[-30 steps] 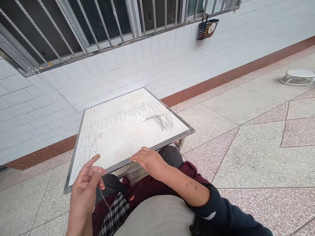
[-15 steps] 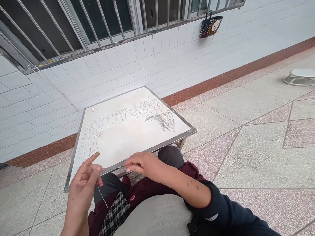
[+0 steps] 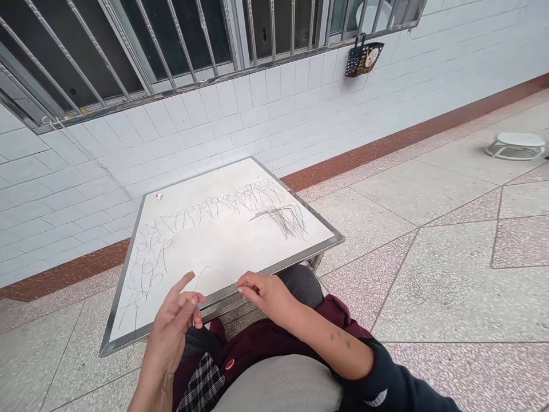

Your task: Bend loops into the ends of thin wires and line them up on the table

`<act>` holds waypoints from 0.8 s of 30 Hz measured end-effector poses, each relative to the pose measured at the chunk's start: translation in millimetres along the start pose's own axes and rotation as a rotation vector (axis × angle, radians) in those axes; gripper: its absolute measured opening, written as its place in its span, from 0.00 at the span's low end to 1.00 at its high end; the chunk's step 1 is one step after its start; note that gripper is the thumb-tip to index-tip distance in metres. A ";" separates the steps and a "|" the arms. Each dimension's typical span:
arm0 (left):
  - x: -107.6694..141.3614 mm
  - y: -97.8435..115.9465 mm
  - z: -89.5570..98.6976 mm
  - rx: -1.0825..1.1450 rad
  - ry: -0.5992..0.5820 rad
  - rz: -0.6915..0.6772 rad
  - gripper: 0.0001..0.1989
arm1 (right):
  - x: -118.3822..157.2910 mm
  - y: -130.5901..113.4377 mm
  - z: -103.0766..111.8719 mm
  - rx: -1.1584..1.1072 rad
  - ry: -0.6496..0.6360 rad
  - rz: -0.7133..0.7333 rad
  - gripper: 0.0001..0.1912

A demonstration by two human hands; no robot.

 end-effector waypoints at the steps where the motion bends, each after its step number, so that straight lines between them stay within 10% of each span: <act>1: -1.1 -3.5 -1.1 0.031 -0.013 0.019 0.34 | 0.0 2.5 -0.4 -0.007 0.001 0.004 0.08; 24: 10.8 -35.3 -47.0 0.182 -0.214 0.200 0.31 | -12.2 -13.3 5.4 -0.066 0.081 0.108 0.11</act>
Point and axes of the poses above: each hand's wrist, its own x-axis away from the middle knuckle, its own z-axis out of the back of the hand, y = z × x, the point moved 10 cm from there along -x, towards the middle knuckle, and after that the axes turned 4 degrees about -y, right-handed, at the moved point
